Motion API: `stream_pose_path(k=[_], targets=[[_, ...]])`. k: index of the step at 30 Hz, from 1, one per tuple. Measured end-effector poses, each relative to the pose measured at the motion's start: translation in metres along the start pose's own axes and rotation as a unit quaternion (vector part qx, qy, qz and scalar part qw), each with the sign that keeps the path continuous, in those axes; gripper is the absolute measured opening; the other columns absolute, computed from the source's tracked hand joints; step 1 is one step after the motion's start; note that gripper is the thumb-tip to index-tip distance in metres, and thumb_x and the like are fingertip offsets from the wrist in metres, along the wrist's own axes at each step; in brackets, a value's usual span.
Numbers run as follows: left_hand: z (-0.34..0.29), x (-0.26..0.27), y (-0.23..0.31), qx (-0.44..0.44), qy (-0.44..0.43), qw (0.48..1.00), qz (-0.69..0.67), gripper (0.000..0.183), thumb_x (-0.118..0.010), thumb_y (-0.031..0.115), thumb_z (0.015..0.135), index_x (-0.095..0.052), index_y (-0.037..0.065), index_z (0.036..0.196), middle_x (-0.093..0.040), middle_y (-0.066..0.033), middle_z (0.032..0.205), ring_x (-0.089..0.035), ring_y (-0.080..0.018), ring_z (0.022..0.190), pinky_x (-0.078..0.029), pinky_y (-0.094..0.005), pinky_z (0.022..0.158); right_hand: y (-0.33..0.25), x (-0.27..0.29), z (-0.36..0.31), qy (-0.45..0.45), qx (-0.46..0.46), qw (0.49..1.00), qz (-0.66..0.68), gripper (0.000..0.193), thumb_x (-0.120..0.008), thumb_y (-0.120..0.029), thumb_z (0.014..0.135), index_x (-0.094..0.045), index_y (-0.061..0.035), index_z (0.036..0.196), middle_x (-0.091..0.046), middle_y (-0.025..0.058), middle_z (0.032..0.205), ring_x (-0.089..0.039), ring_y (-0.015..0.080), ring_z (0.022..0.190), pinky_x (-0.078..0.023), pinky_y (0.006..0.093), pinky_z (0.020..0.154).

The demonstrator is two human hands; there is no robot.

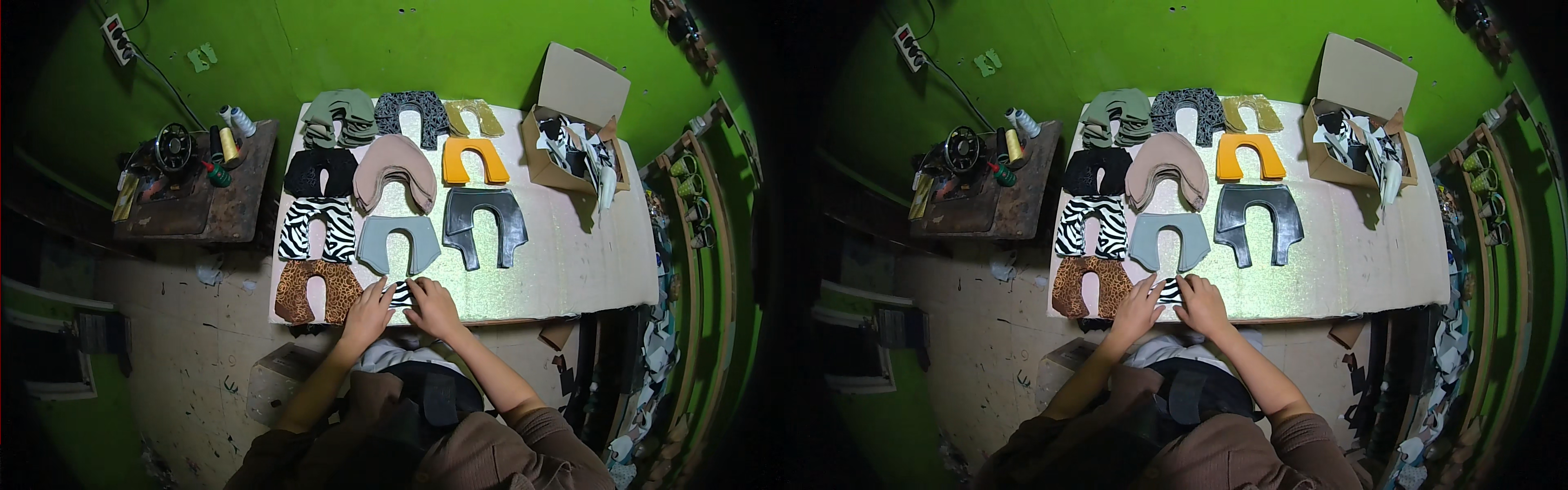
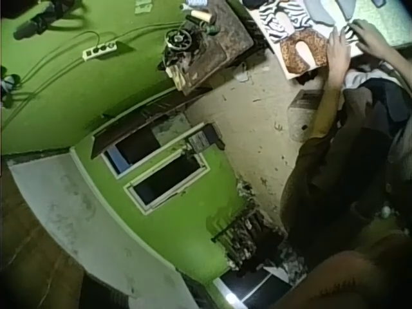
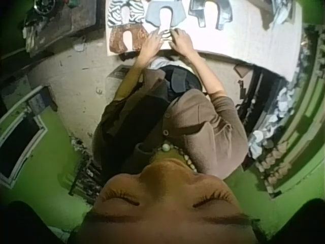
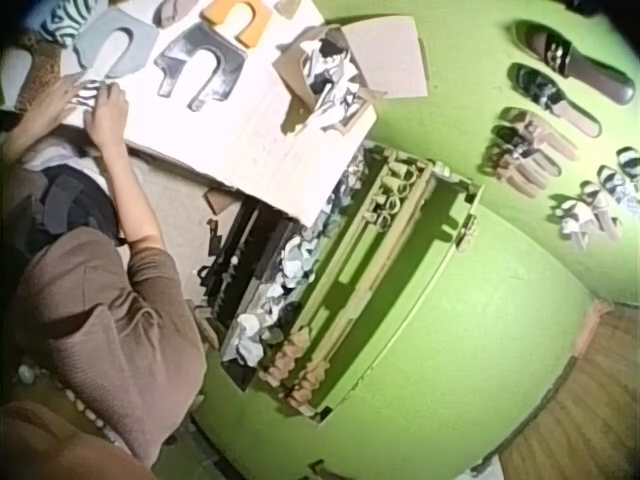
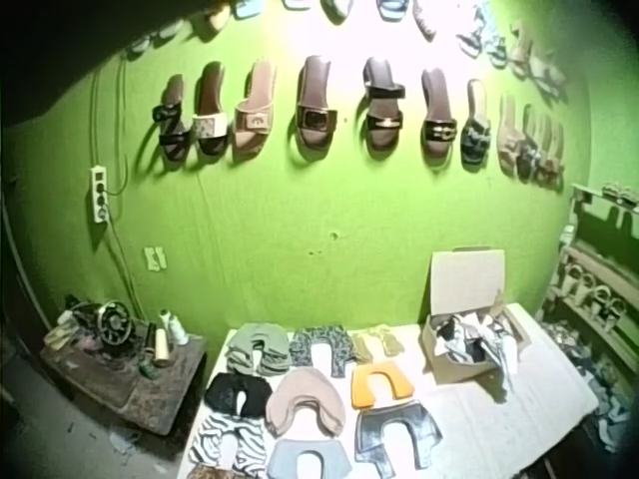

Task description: The person is sorting and organizing various patterned and colored shoe upper components on a workspace.

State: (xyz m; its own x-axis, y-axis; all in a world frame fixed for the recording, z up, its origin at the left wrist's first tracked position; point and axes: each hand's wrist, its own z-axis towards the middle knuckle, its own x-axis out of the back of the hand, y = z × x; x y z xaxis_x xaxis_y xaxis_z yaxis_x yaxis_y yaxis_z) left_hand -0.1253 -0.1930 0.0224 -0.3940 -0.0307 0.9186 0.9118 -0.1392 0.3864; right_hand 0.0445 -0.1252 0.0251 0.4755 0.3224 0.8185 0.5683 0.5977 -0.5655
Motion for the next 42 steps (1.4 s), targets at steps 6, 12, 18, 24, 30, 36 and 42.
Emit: stream_pose_path(k=[6,12,18,24,30,36,42], targets=[[-0.019,-0.009,0.002,-0.053,0.001,0.998,0.039,0.055,-0.057,0.03,0.082,-0.044,0.001,0.126,-0.04,-0.0146,0.135,-0.038,-0.0266,0.124,-0.031,-0.0389,0.101,0.0,-0.003,-0.019,0.055,0.045,0.996,-0.061,0.049,-0.06,-0.023,0.077,-0.048,-0.0027,0.121,-0.049,0.0139,0.122,-0.046,0.0287,0.111,-0.036,0.0413,0.093],[-0.024,-0.02,0.006,-0.017,0.002,0.998,0.056,0.055,-0.056,0.031,0.083,-0.044,0.0,0.126,-0.04,-0.0149,0.135,-0.039,-0.0263,0.125,-0.029,-0.0411,0.103,0.011,-0.009,-0.027,-0.022,0.089,0.988,-0.125,0.046,-0.053,-0.026,0.083,-0.047,-0.0101,0.126,-0.041,0.0069,0.136,-0.036,0.0278,0.125,-0.027,0.049,0.102],[-0.007,-0.009,0.028,-0.005,0.045,0.998,0.045,0.045,-0.056,0.025,0.082,-0.05,0.0,0.119,-0.044,-0.0159,0.13,-0.041,-0.029,0.122,-0.032,-0.0417,0.1,0.014,0.008,-0.026,0.051,0.09,0.994,-0.025,0.04,-0.055,-0.018,0.082,-0.051,-0.0087,0.12,-0.048,0.0093,0.126,-0.043,0.0292,0.117,-0.033,0.045,0.097],[0.047,-0.007,0.075,-0.075,0.106,0.991,-0.016,0.029,-0.058,0.013,0.08,-0.057,0.002,0.107,-0.057,-0.0089,0.089,-0.054,-0.0245,0.089,-0.041,-0.0372,0.078,0.056,0.041,-0.029,0.152,0.064,0.985,0.043,0.01,-0.063,-0.012,0.076,-0.061,-0.007,0.085,-0.059,0.0067,0.08,-0.055,0.0248,0.078,-0.041,0.0371,0.077],[0.121,-0.035,0.135,-0.095,0.118,0.988,-0.029,0.03,-0.058,0.009,0.078,-0.058,0.005,0.107,-0.056,-0.0077,0.08,-0.054,-0.0223,0.075,-0.042,-0.0337,0.066,0.121,0.099,-0.041,0.147,0.015,0.989,0.015,0.01,-0.064,-0.014,0.076,-0.062,-0.0067,0.081,-0.058,0.0064,0.075,-0.056,0.0245,0.076,-0.044,0.0345,0.066],[0.217,-0.065,0.218,-0.106,0.132,0.98,-0.1,0.034,-0.053,0.003,0.075,-0.055,0.005,0.109,-0.059,-0.0101,0.094,-0.056,-0.0255,0.087,-0.043,-0.0351,0.072,0.208,0.195,-0.048,0.253,-0.03,0.964,-0.072,0.034,-0.06,-0.009,0.077,-0.054,-0.0037,0.11,-0.05,0.0193,0.11,-0.045,0.0364,0.106,-0.035,0.0453,0.091],[0.289,-0.076,0.295,-0.081,0.133,0.976,-0.149,0.03,-0.051,0.005,0.078,-0.055,0.004,0.107,-0.058,-0.0124,0.094,-0.057,-0.029,0.086,-0.045,-0.0394,0.076,0.282,0.284,-0.031,0.255,-0.193,0.928,-0.193,0.073,-0.067,-0.029,0.075,-0.031,-0.0153,0.137,-0.019,0.0287,0.138,-0.017,0.0484,0.128,-0.022,0.0588,0.099]])
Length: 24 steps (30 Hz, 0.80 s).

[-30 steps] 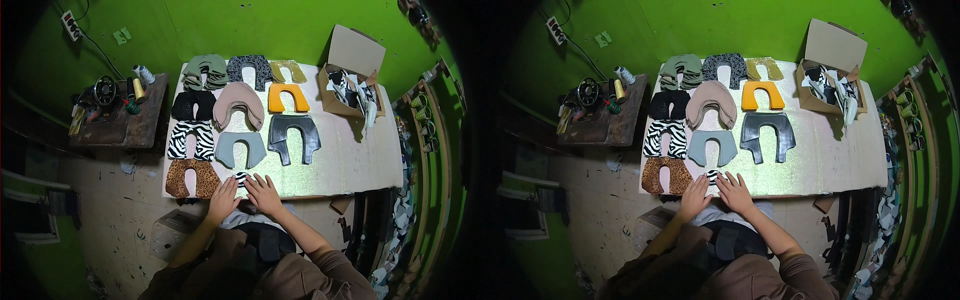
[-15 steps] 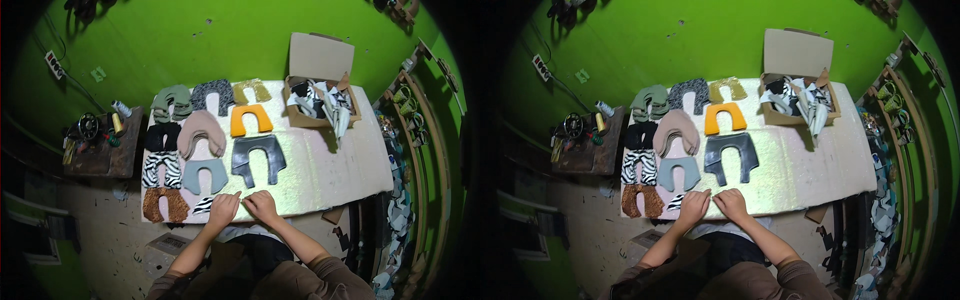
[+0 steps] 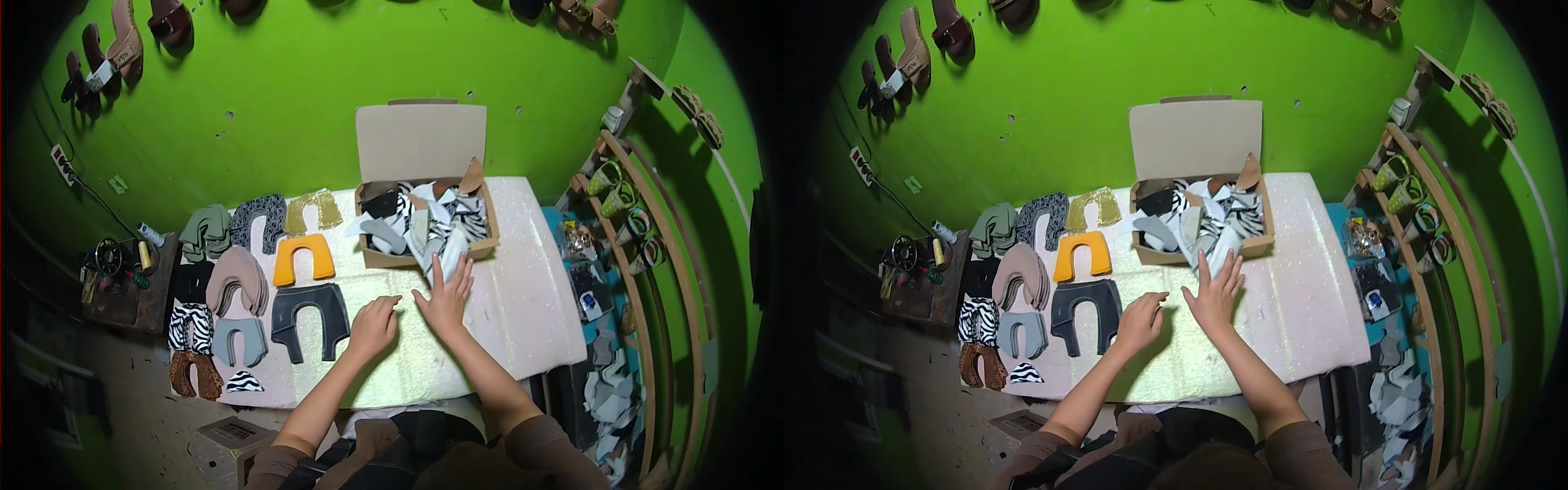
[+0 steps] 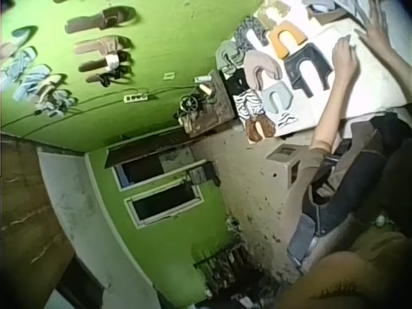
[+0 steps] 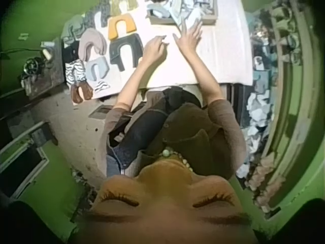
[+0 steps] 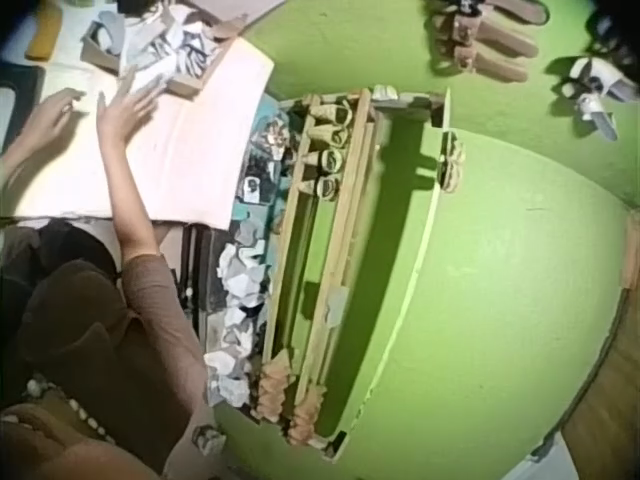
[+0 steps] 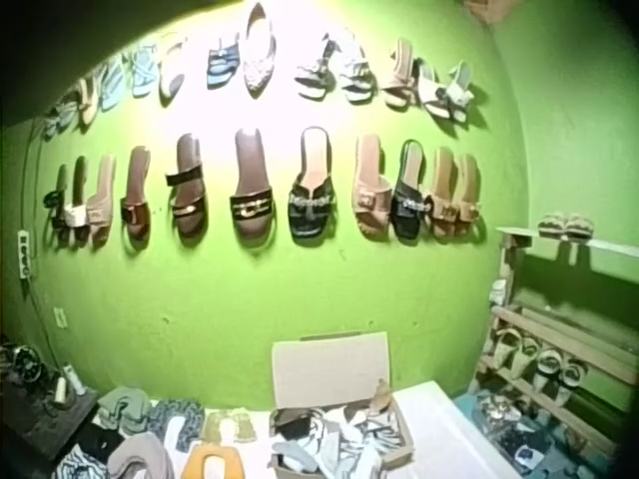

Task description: The person is sorting and organizing various patterned and colored shoe upper components on a workspace.

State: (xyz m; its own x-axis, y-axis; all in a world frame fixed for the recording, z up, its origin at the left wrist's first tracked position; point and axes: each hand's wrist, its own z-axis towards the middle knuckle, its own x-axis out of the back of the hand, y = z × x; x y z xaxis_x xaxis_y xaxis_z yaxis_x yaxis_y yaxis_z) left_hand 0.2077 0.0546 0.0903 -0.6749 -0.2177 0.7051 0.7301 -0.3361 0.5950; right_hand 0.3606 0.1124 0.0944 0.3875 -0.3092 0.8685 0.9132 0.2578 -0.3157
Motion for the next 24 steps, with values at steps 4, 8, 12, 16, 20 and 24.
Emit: stream_pose_path(k=[4,8,12,16,20,24], targets=[[0.019,-0.017,0.019,0.053,-0.002,0.998,-0.039,0.028,-0.05,0.006,0.08,-0.056,0.004,0.107,-0.059,-0.0132,0.096,-0.057,-0.0298,0.088,-0.045,-0.0388,0.077,0.027,-0.012,0.035,-0.019,0.027,0.999,-0.006,0.067,-0.063,-0.021,0.076,-0.034,-0.0147,0.136,-0.021,0.0292,0.139,-0.019,0.0495,0.128,-0.031,0.0562,0.096],[0.016,-0.019,0.023,0.087,0.014,0.996,-0.026,0.026,-0.051,0.006,0.083,-0.056,0.003,0.108,-0.06,-0.0132,0.096,-0.061,-0.0258,0.083,-0.048,-0.033,0.073,0.042,-0.028,0.031,-0.008,0.088,0.996,0.015,0.057,-0.05,0.001,0.076,-0.043,-0.0135,0.131,-0.032,0.0257,0.136,-0.031,0.0438,0.125,-0.049,0.042,0.085],[0.003,-0.026,0.011,0.198,0.02,0.972,-0.128,0.028,-0.046,0.018,0.091,-0.053,0.002,0.114,-0.061,-0.0108,0.101,-0.06,-0.0209,0.085,-0.047,-0.0329,0.075,0.032,0.01,0.007,-0.001,0.169,0.977,0.133,0.055,-0.048,0.005,0.076,-0.048,-0.0137,0.128,-0.031,0.0247,0.137,-0.034,0.0422,0.124,-0.039,0.0422,0.097],[0.002,-0.032,0.008,0.369,0.07,0.732,-0.569,0.043,-0.037,0.035,0.096,-0.043,0.005,0.126,-0.056,-0.0076,0.113,-0.054,-0.0157,0.1,-0.046,-0.0313,0.082,0.051,0.024,-0.023,-0.01,0.25,0.96,0.123,0.062,-0.053,0.005,0.07,-0.048,-0.0149,0.128,-0.034,0.0232,0.135,-0.034,0.0407,0.125,-0.039,0.0428,0.097],[-0.004,-0.053,0.016,0.328,0.054,0.765,-0.551,0.037,-0.045,0.022,0.094,-0.044,0.002,0.125,-0.056,-0.0069,0.111,-0.054,-0.0137,0.097,-0.044,-0.0277,0.082,0.073,0.021,-0.048,-0.152,0.288,0.93,0.172,0.068,-0.064,-0.005,0.068,-0.042,-0.0139,0.131,-0.033,0.0198,0.136,-0.032,0.039,0.126,-0.038,0.0429,0.098],[-0.027,-0.055,0.02,0.349,0.025,0.838,-0.42,0.034,-0.049,0.012,0.091,-0.046,-0.001,0.123,-0.058,-0.0086,0.106,-0.054,-0.0129,0.095,-0.042,-0.0246,0.084,0.077,0.021,-0.06,-0.179,0.309,0.918,0.172,0.072,-0.07,-0.034,0.074,-0.037,-0.0094,0.133,-0.033,0.0186,0.135,-0.031,0.0371,0.127,-0.034,0.0457,0.1]])
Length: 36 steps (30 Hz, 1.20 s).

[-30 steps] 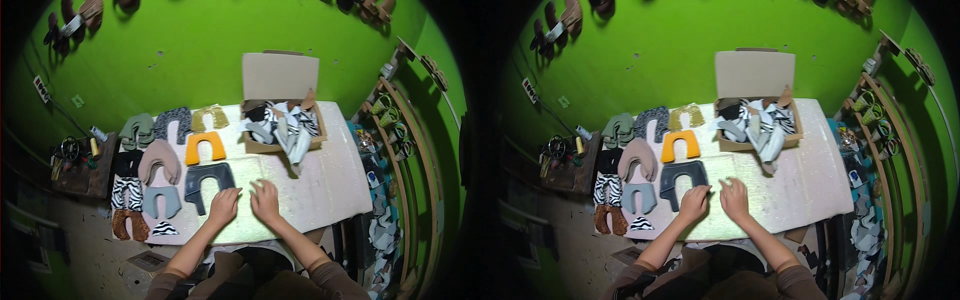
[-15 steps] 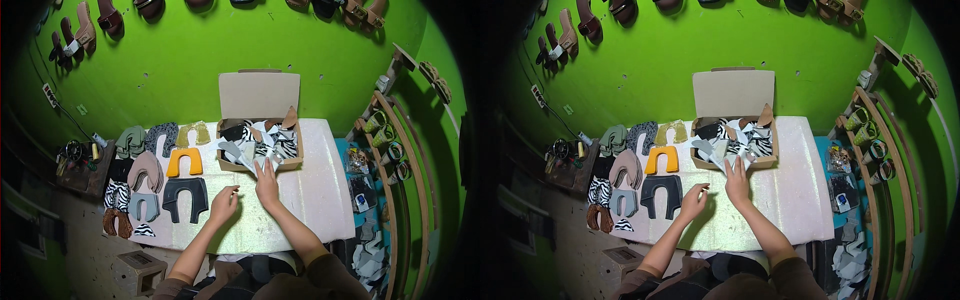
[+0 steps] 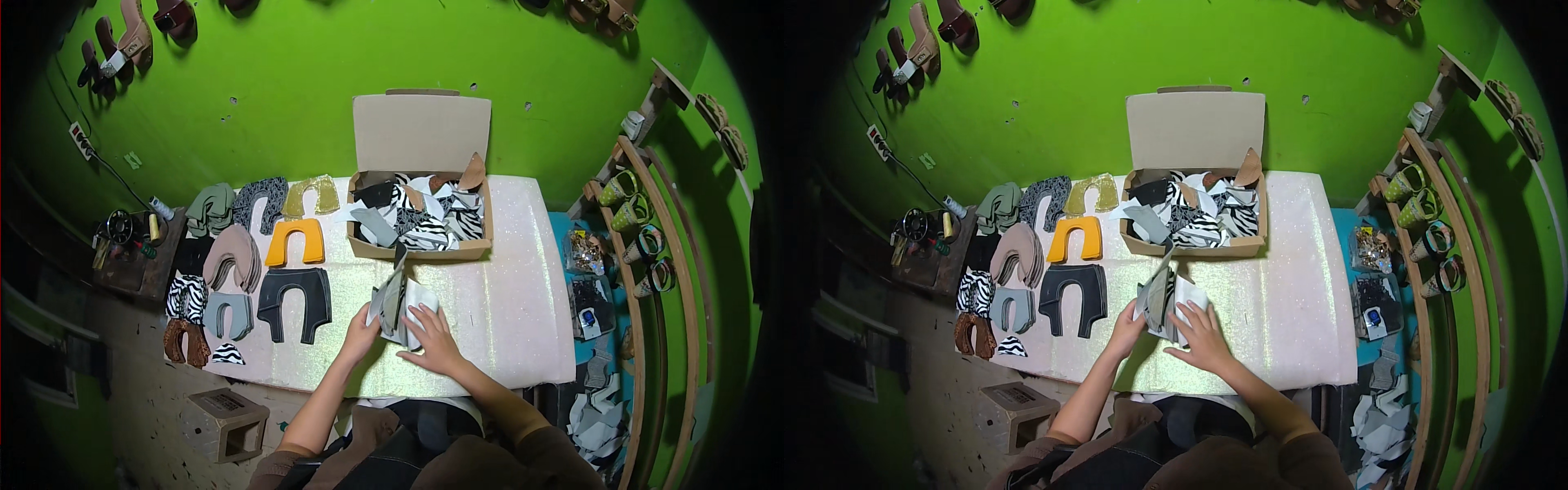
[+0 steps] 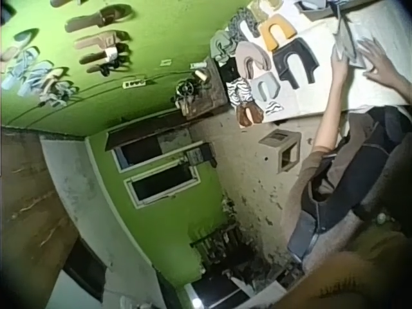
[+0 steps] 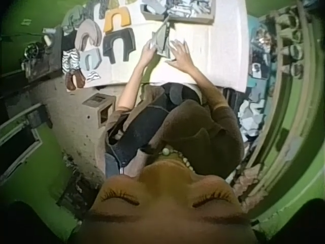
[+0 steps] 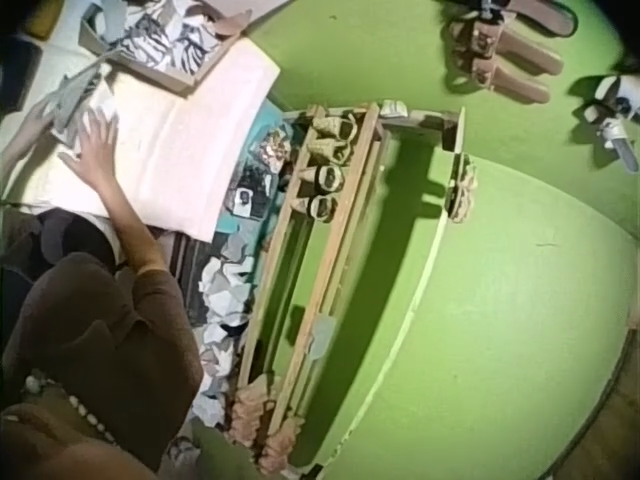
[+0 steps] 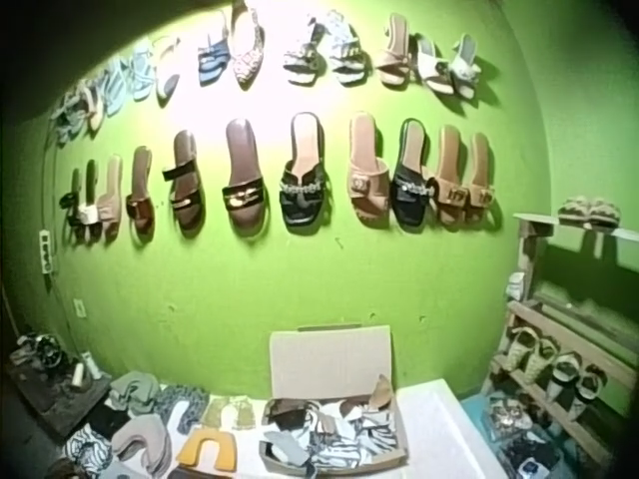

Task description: The person is sorting and organizing various patterned and colored shoe upper components on a workspace.

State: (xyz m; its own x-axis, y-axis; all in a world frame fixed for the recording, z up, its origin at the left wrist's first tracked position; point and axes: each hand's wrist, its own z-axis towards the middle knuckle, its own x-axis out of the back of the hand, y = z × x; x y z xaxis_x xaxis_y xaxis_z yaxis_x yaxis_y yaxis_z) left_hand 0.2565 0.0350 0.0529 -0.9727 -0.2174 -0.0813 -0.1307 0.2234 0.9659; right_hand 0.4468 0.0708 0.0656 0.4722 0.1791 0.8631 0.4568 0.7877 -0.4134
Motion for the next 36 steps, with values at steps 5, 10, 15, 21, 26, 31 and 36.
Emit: stream_pose_path(k=[5,10,15,21,26,31,36], targets=[[-0.02,-0.008,0.008,-0.064,-0.022,0.992,0.11,0.038,-0.057,0.018,0.088,-0.05,-0.002,0.12,-0.06,-0.0099,0.102,-0.055,-0.0134,0.091,-0.044,-0.0258,0.08,-0.006,-0.015,0.007,-0.005,-0.185,0.965,0.188,0.09,-0.071,-0.041,0.072,-0.022,-0.0018,0.137,-0.037,0.0186,0.132,-0.035,0.0347,0.125,-0.033,0.0424,0.1],[-0.019,-0.003,0.009,-0.014,0.037,0.999,0.021,0.03,-0.057,0.017,0.088,-0.054,-0.002,0.112,-0.061,-0.0053,0.095,-0.055,-0.0094,0.085,-0.044,-0.0237,0.076,0.004,-0.018,0.019,0.008,-0.229,0.872,0.433,0.056,-0.059,-0.024,0.086,-0.035,-0.0006,0.131,-0.047,0.0231,0.121,-0.056,0.0293,0.104,-0.046,0.0347,0.084],[-0.024,0.017,0.009,-0.045,0.118,0.992,0.021,0.026,-0.056,0.018,0.088,-0.056,-0.004,0.103,-0.062,-0.0085,0.091,-0.057,-0.012,0.082,-0.045,-0.0259,0.074,0.029,-0.003,0.009,0.092,-0.331,0.819,0.459,0.033,-0.05,-0.015,0.092,-0.045,0.0015,0.12,-0.063,0.0134,0.094,-0.061,0.016,0.087,-0.047,0.0262,0.07],[-0.028,0.025,0.001,-0.075,0.178,0.963,0.188,0.041,-0.054,0.017,0.087,-0.045,-0.006,0.119,-0.055,-0.0198,0.109,-0.056,-0.0272,0.099,-0.043,-0.0339,0.086,0.054,-0.005,0.001,0.149,-0.369,0.819,0.415,0.02,-0.048,-0.016,0.092,-0.053,0.002,0.1,-0.059,0.0083,0.084,-0.054,0.0121,0.074,-0.043,0.0237,0.068],[-0.014,0.0,0.013,-0.244,0.199,0.91,0.268,0.046,-0.051,0.013,0.087,-0.039,-0.004,0.127,-0.039,-0.0222,0.128,-0.04,-0.0363,0.119,-0.03,-0.0372,0.102,0.048,-0.014,0.015,0.089,-0.335,0.811,0.471,0.024,-0.048,-0.019,0.093,-0.053,0.0015,0.104,-0.059,0.0078,0.085,-0.053,0.0114,0.075,-0.043,0.0236,0.069],[-0.003,-0.005,0.037,-0.266,0.13,0.899,0.322,0.038,-0.052,0.017,0.087,-0.05,0.003,0.122,-0.039,-0.0183,0.134,-0.035,-0.0338,0.125,-0.026,-0.04,0.104,0.041,0.0,0.036,0.14,-0.324,0.733,0.582,0.024,-0.043,-0.017,0.095,-0.048,0.0001,0.112,-0.06,0.008,0.093,-0.056,0.0102,0.084,-0.044,0.0222,0.073],[-0.003,-0.007,0.046,-0.337,0.029,0.804,0.488,0.05,-0.062,0.032,0.08,-0.051,0.006,0.122,-0.051,-0.017,0.124,-0.046,-0.0278,0.117,-0.027,-0.0444,0.103,0.043,0.007,0.041,0.182,-0.3,0.748,0.564,0.019,-0.042,-0.013,0.095,-0.045,-0.0056,0.113,-0.055,0.0057,0.094,-0.052,0.0078,0.081,-0.044,0.0204,0.072]])
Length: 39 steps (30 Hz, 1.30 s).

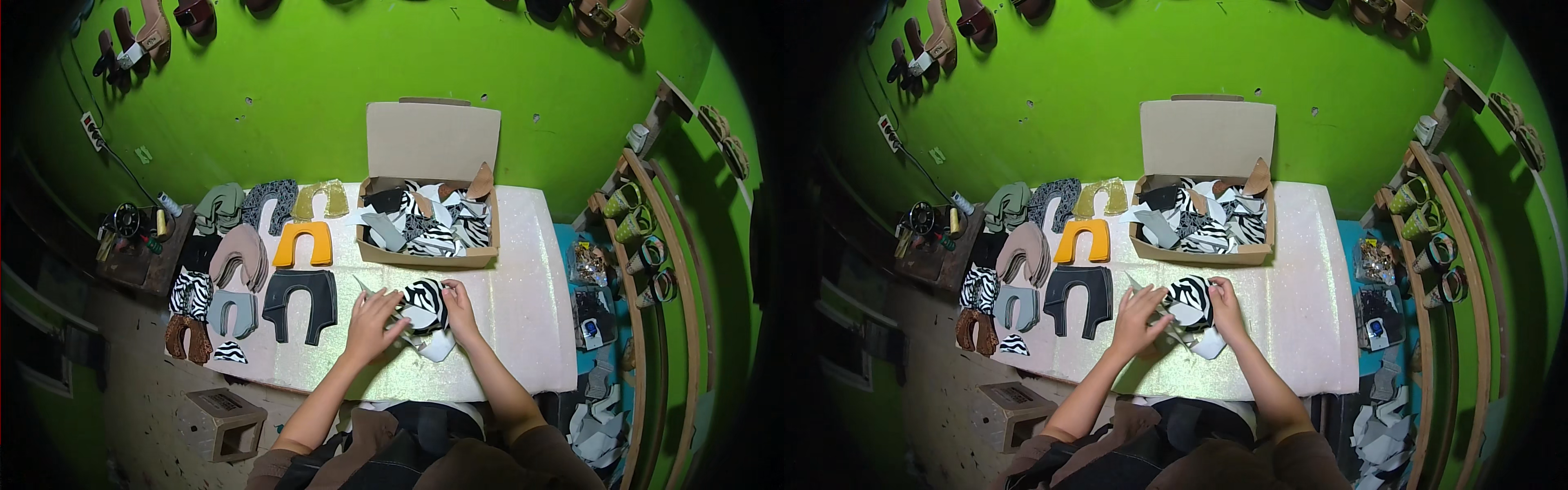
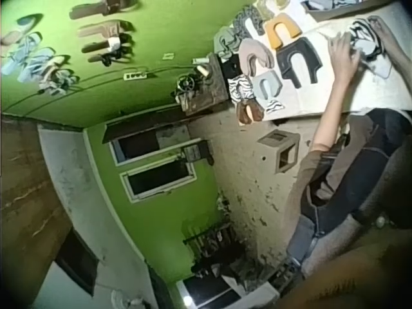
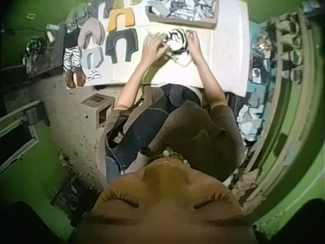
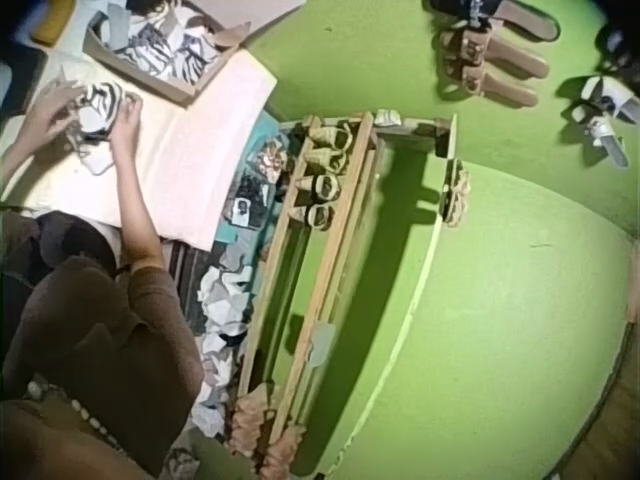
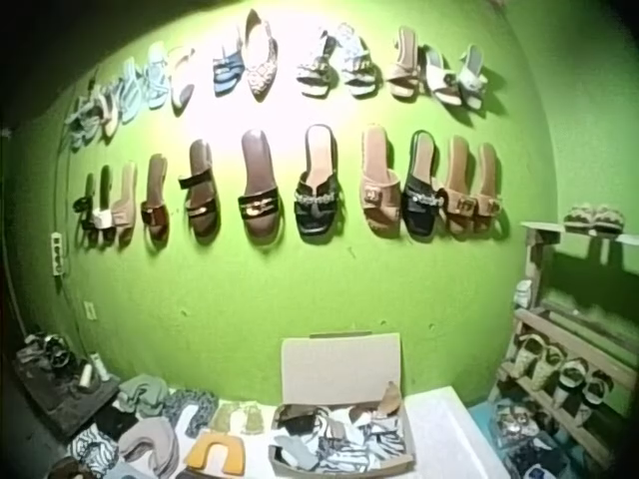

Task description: The person is sorting and organizing various patterned and colored shoe upper components on a workspace.

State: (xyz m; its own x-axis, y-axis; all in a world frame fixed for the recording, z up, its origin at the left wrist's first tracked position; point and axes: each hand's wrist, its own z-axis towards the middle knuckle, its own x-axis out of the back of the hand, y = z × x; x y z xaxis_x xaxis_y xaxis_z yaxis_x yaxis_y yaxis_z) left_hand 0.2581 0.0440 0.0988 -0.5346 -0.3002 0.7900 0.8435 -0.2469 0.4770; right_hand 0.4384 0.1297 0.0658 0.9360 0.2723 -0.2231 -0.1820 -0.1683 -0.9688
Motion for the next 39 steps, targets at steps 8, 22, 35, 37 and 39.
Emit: stream_pose_path(k=[8,22,35,37,39], targets=[[0.0,-0.009,-0.002,0.011,-0.011,1.0,-0.008,0.048,-0.068,0.029,0.073,-0.056,0.006,0.113,-0.058,-0.01,0.092,-0.053,-0.0267,0.092,-0.032,-0.0419,0.097,-0.003,0.004,-0.004,-0.016,-0.043,0.999,0.015,0.016,-0.04,-0.013,0.096,-0.044,-0.0044,0.108,-0.055,0.0055,0.091,-0.051,0.0083,0.082,-0.042,0.0215,0.073],[-0.031,-0.029,-0.016,0.078,-0.146,0.985,0.055,0.026,-0.054,0.023,0.082,-0.06,0.007,0.102,-0.062,-0.0119,0.095,-0.058,-0.0253,0.096,-0.026,-0.0466,0.104,-0.007,0.013,-0.008,-0.055,0.077,0.918,-0.385,0.02,-0.056,-0.01,0.083,-0.055,-0.003,0.101,-0.059,0.0165,0.102,-0.057,0.0294,0.096,-0.044,0.034,0.083],[-0.028,-0.014,-0.014,0.113,-0.054,0.992,-0.003,0.031,-0.054,0.022,0.084,-0.056,0.002,0.108,-0.059,-0.0148,0.104,-0.055,-0.0292,0.101,-0.035,-0.0434,0.097,0.008,0.019,-0.007,-0.002,-0.104,0.991,-0.08,0.05,-0.057,0.001,0.083,-0.034,-0.0013,0.127,-0.057,0.0151,0.103,-0.059,0.0175,0.087,-0.049,0.026,0.075],[-0.023,-0.013,-0.006,0.148,-0.039,0.983,-0.099,0.035,-0.055,0.022,0.085,-0.054,-0.001,0.111,-0.059,-0.0168,0.102,-0.058,-0.0305,0.089,-0.044,-0.0382,0.084,0.015,0.02,-0.006,-0.032,-0.155,0.986,-0.047,0.046,-0.056,0.0,0.084,-0.036,-0.0008,0.125,-0.057,0.0144,0.102,-0.06,0.0162,0.086,-0.05,0.0272,0.075],[-0.021,-0.013,0.003,0.188,-0.055,0.969,-0.148,0.037,-0.055,0.022,0.085,-0.052,-0.001,0.114,-0.059,-0.017,0.101,-0.059,-0.0294,0.082,-0.046,-0.0367,0.077,0.012,0.013,-0.011,-0.076,-0.162,0.983,-0.042,0.04,-0.054,-0.001,0.086,-0.04,-0.0019,0.123,-0.058,0.0096,0.1,-0.059,0.015,0.085,-0.05,0.0256,0.074]])
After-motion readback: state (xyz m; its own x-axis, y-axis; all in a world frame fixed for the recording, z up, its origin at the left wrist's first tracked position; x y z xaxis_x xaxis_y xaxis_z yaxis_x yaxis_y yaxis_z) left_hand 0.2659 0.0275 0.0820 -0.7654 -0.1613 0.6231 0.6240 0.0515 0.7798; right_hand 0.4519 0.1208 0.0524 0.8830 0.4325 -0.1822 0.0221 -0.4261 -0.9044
